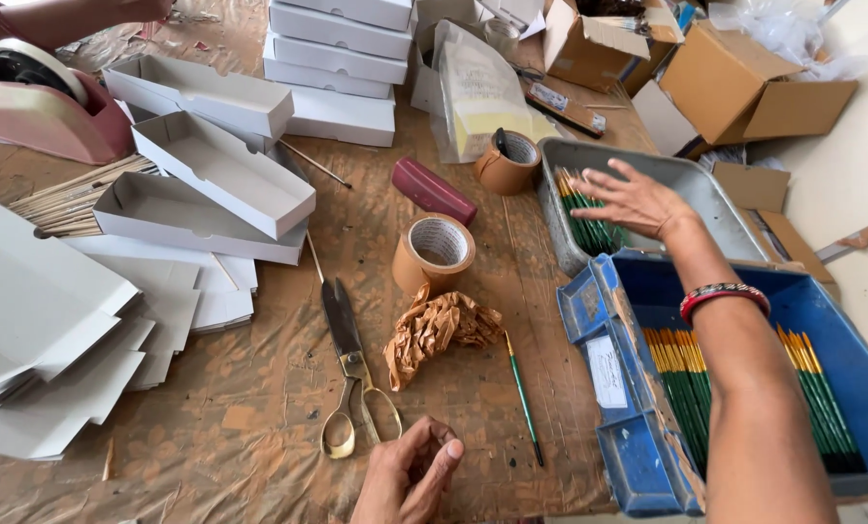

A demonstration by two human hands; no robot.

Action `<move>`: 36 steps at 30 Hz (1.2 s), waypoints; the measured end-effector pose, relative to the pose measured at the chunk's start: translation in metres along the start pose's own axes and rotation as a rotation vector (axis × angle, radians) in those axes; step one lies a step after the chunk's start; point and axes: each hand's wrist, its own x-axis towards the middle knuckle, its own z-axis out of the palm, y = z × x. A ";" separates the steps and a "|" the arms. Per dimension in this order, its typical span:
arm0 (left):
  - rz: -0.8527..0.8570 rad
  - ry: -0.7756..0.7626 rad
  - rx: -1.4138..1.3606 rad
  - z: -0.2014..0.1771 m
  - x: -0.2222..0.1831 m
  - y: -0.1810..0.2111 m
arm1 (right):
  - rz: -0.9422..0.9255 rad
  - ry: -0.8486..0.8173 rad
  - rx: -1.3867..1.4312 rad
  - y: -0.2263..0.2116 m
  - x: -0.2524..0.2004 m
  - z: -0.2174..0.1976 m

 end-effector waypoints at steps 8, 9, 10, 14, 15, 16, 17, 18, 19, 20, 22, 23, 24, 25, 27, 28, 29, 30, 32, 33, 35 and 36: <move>0.086 0.085 0.080 0.003 -0.009 0.027 | 0.410 0.340 -0.005 -0.044 -0.099 -0.211; 0.181 0.117 0.157 0.003 -0.006 0.025 | 0.497 0.511 0.226 -0.067 -0.116 -0.243; 0.247 0.150 0.231 0.004 -0.013 0.017 | 0.574 0.667 0.486 -0.097 -0.133 -0.277; 0.249 0.167 0.306 0.008 -0.020 0.004 | 0.584 0.640 1.235 -0.255 -0.176 -0.337; 0.272 0.136 0.269 0.010 -0.025 0.001 | 0.571 0.463 1.412 -0.302 -0.182 -0.346; 0.343 0.119 0.234 0.008 -0.012 0.006 | 0.544 0.316 1.543 -0.334 -0.178 -0.349; 0.334 0.129 0.245 0.009 -0.015 0.003 | 0.533 0.323 1.556 -0.377 -0.173 -0.344; 0.364 0.137 0.268 0.010 -0.015 0.002 | 0.625 0.003 1.519 -0.418 -0.167 -0.340; 0.394 0.145 0.292 0.011 -0.014 0.002 | 0.710 -0.315 1.456 -0.457 -0.161 -0.336; 0.386 0.141 0.300 0.013 -0.015 0.000 | 0.710 -0.316 1.468 -0.486 -0.159 -0.336; 0.422 0.162 0.361 0.015 -0.013 0.000 | 0.915 -0.103 1.212 -0.538 -0.152 -0.333; 0.422 0.165 0.367 0.014 -0.015 -0.001 | 0.914 -0.098 1.216 -0.551 -0.148 -0.332; 0.412 0.163 0.363 0.015 -0.014 -0.001 | 1.003 -0.093 1.259 -0.563 -0.143 -0.331; 0.402 0.160 0.358 0.015 -0.013 0.000 | 1.094 -0.087 1.302 -0.574 -0.138 -0.330; 0.423 0.164 0.363 0.015 -0.012 -0.003 | 1.087 -0.171 1.296 -0.576 -0.125 -0.330; 0.435 0.176 0.361 0.014 -0.011 -0.005 | 1.066 -0.260 1.287 -0.575 -0.119 -0.330; 0.438 0.175 0.361 0.013 -0.012 -0.002 | 1.068 -0.258 1.285 -0.572 -0.116 -0.331; 0.418 0.175 0.338 0.014 -0.013 0.000 | 1.074 -0.265 1.300 -0.568 -0.114 -0.333; 0.402 0.183 0.314 0.014 -0.014 0.002 | 1.074 -0.265 1.311 -0.560 -0.112 -0.332; 0.397 0.178 0.284 0.014 -0.014 0.002 | 1.079 -0.348 1.362 -0.556 -0.112 -0.330; 0.387 0.180 0.253 0.013 -0.014 0.001 | 1.071 -0.435 1.414 -0.556 -0.110 -0.322; 0.377 0.172 0.249 0.013 -0.015 0.000 | 1.059 -0.440 1.413 -0.560 -0.109 -0.316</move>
